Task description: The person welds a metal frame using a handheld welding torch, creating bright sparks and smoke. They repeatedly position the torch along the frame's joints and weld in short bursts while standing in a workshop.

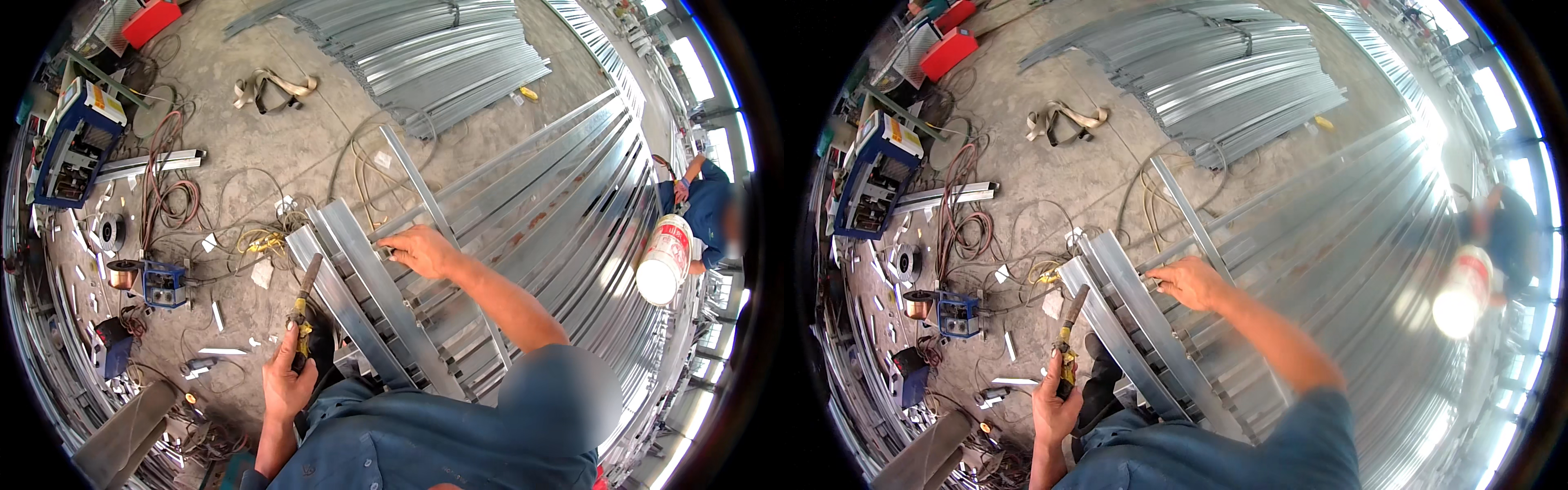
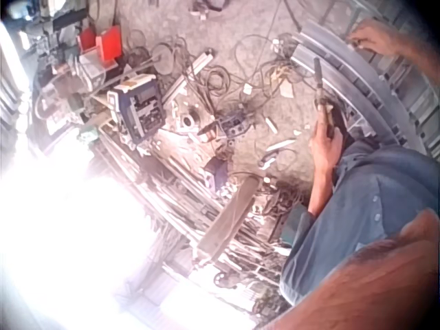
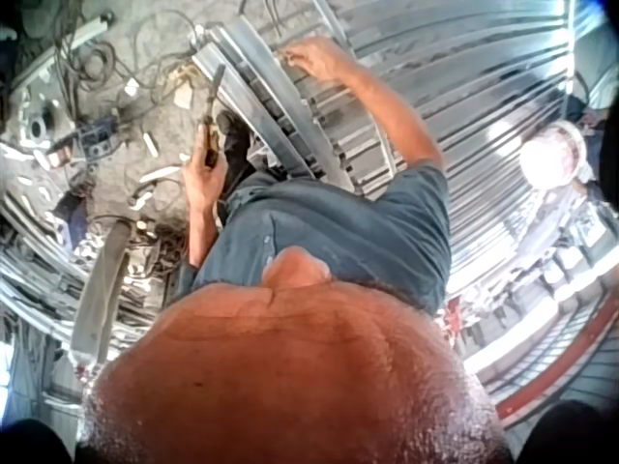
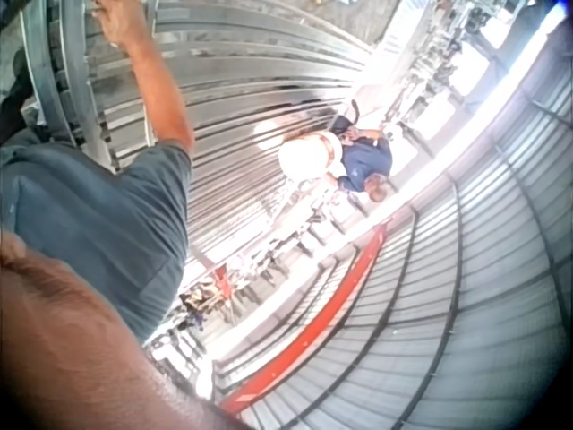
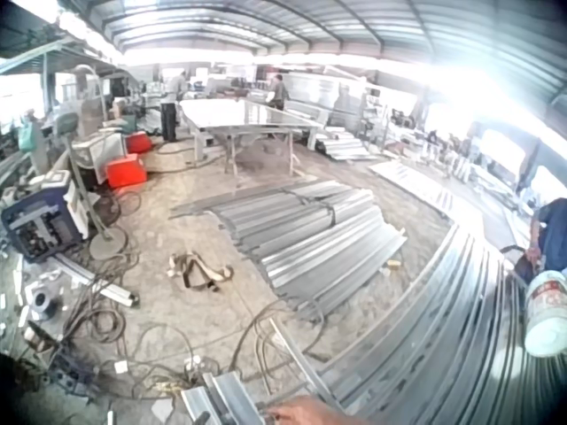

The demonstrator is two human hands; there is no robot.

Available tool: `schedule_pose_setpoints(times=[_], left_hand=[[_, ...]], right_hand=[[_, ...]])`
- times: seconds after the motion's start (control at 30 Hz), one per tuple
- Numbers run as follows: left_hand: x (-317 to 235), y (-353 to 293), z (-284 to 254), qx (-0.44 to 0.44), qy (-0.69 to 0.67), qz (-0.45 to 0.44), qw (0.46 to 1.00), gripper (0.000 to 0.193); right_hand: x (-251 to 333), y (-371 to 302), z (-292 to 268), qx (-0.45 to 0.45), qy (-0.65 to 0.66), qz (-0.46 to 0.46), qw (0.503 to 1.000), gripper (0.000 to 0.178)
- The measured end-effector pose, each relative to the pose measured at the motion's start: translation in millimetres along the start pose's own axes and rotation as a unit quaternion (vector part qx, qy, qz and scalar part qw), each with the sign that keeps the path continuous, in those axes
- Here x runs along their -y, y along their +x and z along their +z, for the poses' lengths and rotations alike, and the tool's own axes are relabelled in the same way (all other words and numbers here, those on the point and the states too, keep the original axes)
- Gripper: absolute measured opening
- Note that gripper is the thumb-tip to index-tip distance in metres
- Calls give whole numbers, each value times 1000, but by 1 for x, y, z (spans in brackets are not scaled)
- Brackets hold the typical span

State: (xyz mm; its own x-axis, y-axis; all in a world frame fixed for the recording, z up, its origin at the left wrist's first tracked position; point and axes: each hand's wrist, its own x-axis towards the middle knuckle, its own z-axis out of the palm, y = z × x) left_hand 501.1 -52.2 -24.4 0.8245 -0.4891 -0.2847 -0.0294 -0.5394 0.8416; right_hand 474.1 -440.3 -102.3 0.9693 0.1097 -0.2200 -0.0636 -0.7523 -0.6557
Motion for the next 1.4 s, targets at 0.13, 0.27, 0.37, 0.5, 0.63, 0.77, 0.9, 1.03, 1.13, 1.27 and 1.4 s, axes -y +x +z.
schedule_pose_setpoints(times=[0.13,0.27,0.37,0.5,0.63,0.77,0.9,1.03,1.13,1.27,1.4], left_hand=[[1,1,3,5,-15,-11,1000,74],[6,1,6,6,-13,6,1000,76],[4,2,7,19,-16,-2,1000,78],[3,2,8,37,-34,-22,999,78],[2,5,11,64,-46,6,997,77],[-4,11,18,86,-45,10,995,76],[-11,16,20,94,-25,17,995,75],[-15,19,19,96,-31,13,995,75],[-14,20,19,91,-32,15,995,75],[-12,22,18,92,-40,6,995,75],[-11,23,20,92,-26,22,995,76]], right_hand=[[-4,8,-7,26,43,28,998,37],[-3,12,-13,59,36,46,997,38],[-2,13,-17,67,62,54,994,38],[-4,14,-19,77,76,59,992,38],[-7,17,-16,83,72,70,991,39],[-15,22,-12,101,69,79,989,40],[-16,21,-11,100,96,80,987,39],[-9,21,-16,93,86,77,989,38],[-8,21,-17,104,71,89,988,37],[2,22,-24,111,72,101,986,38],[-3,21,-19,106,54,87,989,38]])
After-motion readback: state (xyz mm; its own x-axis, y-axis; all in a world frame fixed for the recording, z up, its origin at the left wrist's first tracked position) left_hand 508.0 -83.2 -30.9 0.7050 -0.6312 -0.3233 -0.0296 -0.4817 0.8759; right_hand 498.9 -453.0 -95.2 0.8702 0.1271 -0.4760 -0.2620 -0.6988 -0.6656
